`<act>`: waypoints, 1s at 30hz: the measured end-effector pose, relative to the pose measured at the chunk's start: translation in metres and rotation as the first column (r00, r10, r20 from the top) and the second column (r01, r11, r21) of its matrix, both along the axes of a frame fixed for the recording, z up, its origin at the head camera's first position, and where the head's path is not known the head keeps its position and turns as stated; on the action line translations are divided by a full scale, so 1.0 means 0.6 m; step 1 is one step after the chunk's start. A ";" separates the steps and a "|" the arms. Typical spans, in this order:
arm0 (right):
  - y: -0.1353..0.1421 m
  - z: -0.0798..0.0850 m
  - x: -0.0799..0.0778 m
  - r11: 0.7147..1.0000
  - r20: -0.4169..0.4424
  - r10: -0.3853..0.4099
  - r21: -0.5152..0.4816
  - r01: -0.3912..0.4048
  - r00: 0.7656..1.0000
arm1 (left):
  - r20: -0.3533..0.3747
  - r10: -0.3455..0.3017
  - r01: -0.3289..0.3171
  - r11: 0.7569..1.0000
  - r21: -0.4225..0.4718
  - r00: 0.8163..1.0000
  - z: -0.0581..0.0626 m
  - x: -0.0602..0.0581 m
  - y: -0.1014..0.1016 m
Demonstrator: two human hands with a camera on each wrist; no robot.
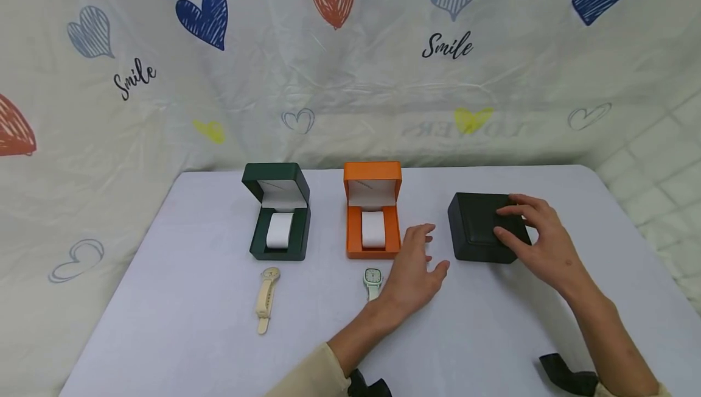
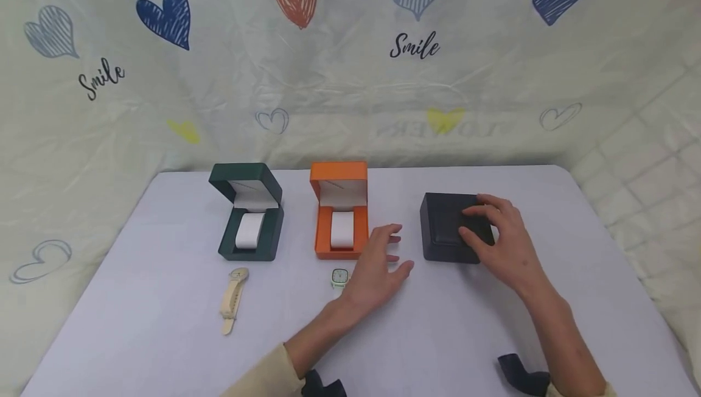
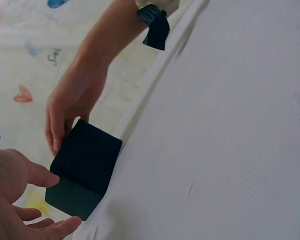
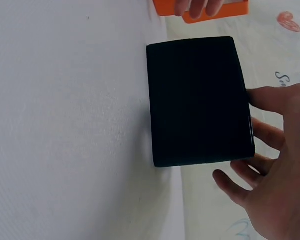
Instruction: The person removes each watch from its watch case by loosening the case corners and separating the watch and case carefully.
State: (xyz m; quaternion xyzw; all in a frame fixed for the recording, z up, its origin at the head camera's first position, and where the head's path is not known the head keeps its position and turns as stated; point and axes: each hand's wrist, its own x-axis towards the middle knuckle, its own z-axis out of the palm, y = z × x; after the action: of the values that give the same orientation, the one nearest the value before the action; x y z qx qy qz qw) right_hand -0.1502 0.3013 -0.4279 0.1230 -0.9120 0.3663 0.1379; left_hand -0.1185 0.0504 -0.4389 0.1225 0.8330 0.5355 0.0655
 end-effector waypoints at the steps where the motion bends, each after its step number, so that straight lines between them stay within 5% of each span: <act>1: 0.002 0.000 0.000 1.000 0.020 0.008 0.000 -0.008 1.000 | 0.003 0.000 0.000 1.000 -0.001 1.000 -0.002 0.000 0.002; 15: 0.036 -0.004 -0.005 0.990 0.254 0.143 -0.058 -0.132 0.957 | 0.044 0.004 -0.003 1.000 -0.021 0.999 -0.020 -0.006 0.022; 30: 0.052 -0.015 -0.023 0.970 0.271 0.235 -0.126 -0.208 0.933 | 0.081 0.014 -0.009 0.998 -0.062 0.997 -0.018 -0.007 0.047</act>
State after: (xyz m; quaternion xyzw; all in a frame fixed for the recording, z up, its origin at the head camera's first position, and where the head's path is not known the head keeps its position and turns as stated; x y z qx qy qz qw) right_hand -0.1639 0.3324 -0.4369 0.1647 -0.8841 0.4362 -0.0307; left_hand -0.1228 0.0787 -0.4499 0.0938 0.8465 0.5144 0.0999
